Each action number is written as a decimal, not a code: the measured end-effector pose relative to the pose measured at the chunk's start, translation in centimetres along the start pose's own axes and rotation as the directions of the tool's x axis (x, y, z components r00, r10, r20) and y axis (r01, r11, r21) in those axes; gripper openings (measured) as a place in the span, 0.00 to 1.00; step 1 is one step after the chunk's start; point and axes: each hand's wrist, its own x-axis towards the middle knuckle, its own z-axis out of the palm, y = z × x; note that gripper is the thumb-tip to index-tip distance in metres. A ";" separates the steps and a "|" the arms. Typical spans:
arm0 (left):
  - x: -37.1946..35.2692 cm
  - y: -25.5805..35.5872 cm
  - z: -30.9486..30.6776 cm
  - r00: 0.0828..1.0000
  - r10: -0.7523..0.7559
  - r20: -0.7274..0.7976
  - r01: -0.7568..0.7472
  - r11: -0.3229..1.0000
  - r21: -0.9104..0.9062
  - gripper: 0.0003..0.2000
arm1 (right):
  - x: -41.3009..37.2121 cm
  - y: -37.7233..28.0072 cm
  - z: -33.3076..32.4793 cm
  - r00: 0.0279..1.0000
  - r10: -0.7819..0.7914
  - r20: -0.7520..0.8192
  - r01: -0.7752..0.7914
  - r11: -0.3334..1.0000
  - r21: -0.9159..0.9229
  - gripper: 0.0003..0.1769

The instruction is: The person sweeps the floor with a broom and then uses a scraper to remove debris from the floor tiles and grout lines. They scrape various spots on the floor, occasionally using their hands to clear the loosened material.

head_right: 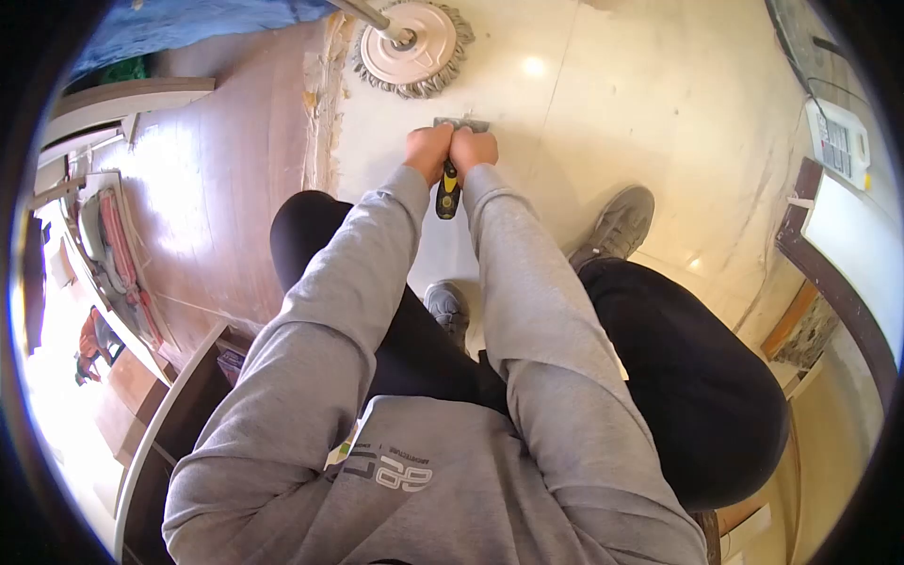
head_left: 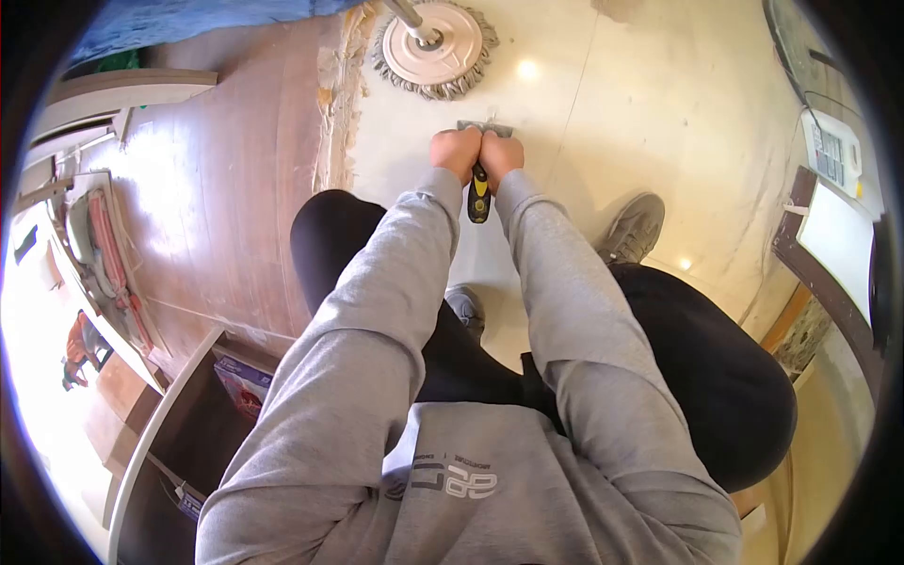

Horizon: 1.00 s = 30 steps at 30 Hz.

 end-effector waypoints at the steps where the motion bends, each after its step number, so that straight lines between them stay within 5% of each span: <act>1: -0.6 -0.2 -0.2 1.000 -0.008 0.016 0.009 1.000 -0.024 0.20 | -0.4 0.3 -0.1 0.999 -0.034 -0.026 0.034 0.999 -0.022 0.24; 3: 3.2 -7.0 1.1 0.913 0.408 -0.026 -0.317 0.747 0.584 0.19 | -0.5 4.0 -0.2 0.996 -0.066 -0.054 0.065 0.998 -0.024 0.23; 4: 1.2 -5.5 -0.3 0.732 0.579 0.359 -0.554 0.197 0.809 0.18 | -0.2 4.9 0.0 0.991 -0.107 -0.077 0.105 0.994 -0.035 0.23; 5: 0.5 -3.2 -0.4 0.738 0.578 0.348 -0.544 0.206 0.813 0.18 | -0.2 3.6 -0.1 0.992 -0.110 -0.066 0.108 0.993 -0.041 0.23; 6: 0.0 -1.0 0.0 0.919 0.383 0.091 -0.372 0.768 0.521 0.18 | -0.2 1.2 -0.6 0.998 -0.061 -0.017 0.060 0.998 -0.033 0.23; 7: -0.4 0.9 0.1 0.999 0.036 -0.008 -0.036 0.999 0.012 0.18 | -0.2 -0.8 -0.8 0.999 -0.007 0.031 0.008 1.000 -0.022 0.23; 9: 1.0 1.4 -0.4 0.995 0.060 0.081 -0.062 0.998 0.023 0.18 | 1.0 -2.1 -0.4 0.998 0.034 0.049 -0.034 0.999 0.013 0.24; 11: 3.5 -3.4 0.4 0.899 0.421 0.120 -0.433 0.896 0.098 0.19 | 0.8 -0.1 -0.3 0.998 -0.061 -0.014 0.059 0.992 -0.110 0.29; 12: 1.6 -2.9 0.2 0.845 0.521 0.117 -0.508 0.715 0.480 0.16 | -0.2 0.4 -1.1 0.989 -0.141 -0.045 0.132 0.980 -0.151 0.24; 13: 2.1 -1.7 0.1 0.845 0.525 0.107 -0.506 0.718 0.478 0.16 | 1.0 -0.1 -0.7 0.988 -0.150 -0.039 0.142 0.978 -0.155 0.24; 15: 2.9 -1.4 0.0 0.659 0.635 0.403 -0.641 0.194 0.742 0.09 | 2.9 0.6 0.0 0.998 -0.064 0.011 0.064 0.998 -0.029 0.23; 16: 2.4 1.1 -0.8 0.630 0.658 0.413 -0.680 0.210 0.703 0.10 | 1.4 -2.8 -0.9 0.995 0.054 0.080 -0.061 0.994 0.095 0.22; 17: 3.0 1.3 -0.5 0.622 0.664 0.415 -0.684 0.202 0.701 0.10 | 2.6 -3.0 -0.5 0.998 0.022 0.056 -0.024 0.999 0.035 0.22; 19: 3.1 0.6 0.5 0.858 0.444 0.259 -0.498 0.593 0.633 0.14 | 2.6 -1.9 -1.0 0.997 0.013 0.074 -0.010 0.999 -0.039 0.22; 21: 6.5 -2.6 2.2 0.865 0.451 0.219 -0.474 0.594 0.650 0.18 | 1.6 1.1 -1.4 0.979 -0.200 -0.028 0.196 0.975 -0.099 0.24; 23: 6.7 -4.2 3.0 0.910 0.387 0.149 -0.385 0.656 0.650 0.21 | 1.6 -0.2 -1.6 0.997 -0.069 0.029 0.070 0.996 -0.050 0.25; 25: 3.9 2.1 0.7 0.777 0.532 0.338 -0.583 0.404 0.704 0.19 | 5.2 -2.4 -1.1 0.991 -0.020 0.135 0.031 0.997 -0.076 0.27; 26: 4.5 1.8 1.1 0.768 0.595 0.236 -0.610 0.570 0.551 0.17 | 6.5 -2.6 -0.7 0.983 -0.050 0.178 0.062 0.996 -0.061 0.27; 29: 3.0 -1.4 2.7 0.788 0.601 0.131 -0.524 0.544 0.655 0.18 | 3.6 -0.2 -2.1 0.992 -0.125 0.023 0.127 0.980 -0.154 0.27; 30: 3.9 -3.1 3.7 0.902 0.432 -0.009 -0.416 0.875 0.249 0.17 | 2.2 0.5 -2.3 0.975 -0.210 -0.080 0.190 0.961 -0.203 0.27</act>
